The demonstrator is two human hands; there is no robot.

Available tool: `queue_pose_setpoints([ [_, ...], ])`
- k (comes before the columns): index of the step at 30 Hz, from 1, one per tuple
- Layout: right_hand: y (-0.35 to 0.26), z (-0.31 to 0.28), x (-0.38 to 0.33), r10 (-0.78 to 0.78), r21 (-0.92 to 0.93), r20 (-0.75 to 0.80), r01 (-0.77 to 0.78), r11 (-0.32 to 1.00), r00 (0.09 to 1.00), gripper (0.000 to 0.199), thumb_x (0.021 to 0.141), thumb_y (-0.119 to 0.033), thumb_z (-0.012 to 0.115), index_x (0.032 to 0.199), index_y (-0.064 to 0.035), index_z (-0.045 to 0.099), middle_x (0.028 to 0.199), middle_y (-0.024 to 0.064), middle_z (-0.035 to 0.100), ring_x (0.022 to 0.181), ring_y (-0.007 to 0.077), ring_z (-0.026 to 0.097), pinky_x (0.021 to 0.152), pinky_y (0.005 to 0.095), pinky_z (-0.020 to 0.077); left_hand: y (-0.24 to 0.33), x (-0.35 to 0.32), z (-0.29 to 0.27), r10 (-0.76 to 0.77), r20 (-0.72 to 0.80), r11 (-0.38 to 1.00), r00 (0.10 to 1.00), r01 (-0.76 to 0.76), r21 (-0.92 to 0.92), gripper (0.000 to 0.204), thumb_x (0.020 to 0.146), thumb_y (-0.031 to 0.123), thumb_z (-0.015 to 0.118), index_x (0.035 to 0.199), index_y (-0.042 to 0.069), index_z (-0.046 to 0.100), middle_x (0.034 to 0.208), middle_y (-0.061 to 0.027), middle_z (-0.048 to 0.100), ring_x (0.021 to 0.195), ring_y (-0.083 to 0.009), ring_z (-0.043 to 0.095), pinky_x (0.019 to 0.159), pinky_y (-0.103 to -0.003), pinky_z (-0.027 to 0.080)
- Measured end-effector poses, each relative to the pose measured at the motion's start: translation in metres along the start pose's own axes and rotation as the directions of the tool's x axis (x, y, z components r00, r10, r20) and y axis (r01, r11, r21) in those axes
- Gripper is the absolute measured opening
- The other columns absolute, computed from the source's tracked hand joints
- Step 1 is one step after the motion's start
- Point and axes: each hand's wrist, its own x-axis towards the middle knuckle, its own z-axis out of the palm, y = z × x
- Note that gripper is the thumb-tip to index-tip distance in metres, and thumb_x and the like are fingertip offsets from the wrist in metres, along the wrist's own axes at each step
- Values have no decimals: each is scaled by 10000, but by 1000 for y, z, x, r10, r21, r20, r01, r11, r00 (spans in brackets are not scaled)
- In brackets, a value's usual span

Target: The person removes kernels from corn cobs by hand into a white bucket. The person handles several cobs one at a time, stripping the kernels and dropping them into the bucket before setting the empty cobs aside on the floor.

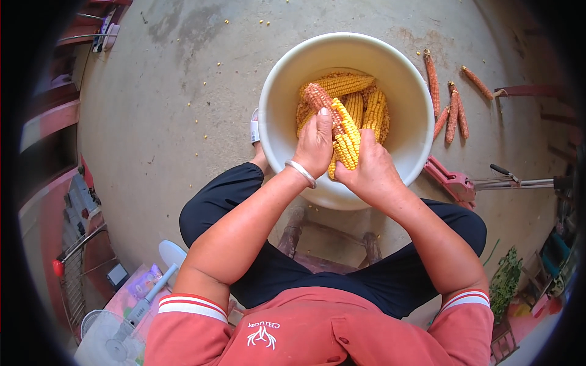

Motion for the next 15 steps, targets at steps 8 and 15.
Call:
queue_pose_setpoints([
  [8,8,1,2,-137,-140,-123,119,983,983,529,733,-192,721,1090,48,411,865,288,619,843,452,620,744,498,505,29,-3,8,-12,28,990,1000,16,-137,566,956,529,497,934,-29,582,782,-114,632,717,-221,597,710,-349,479],
  [15,-2,-4,2,17,-1,-7,-17,1000,1000,509,735,-190,716,1077,49,427,862,288,623,834,455,622,740,492,510,-16,0,2,213,-26,977,977,-214,-12,409,998,386,446,956,-8,545,820,-125,621,733,-217,594,679,-368,484],
])
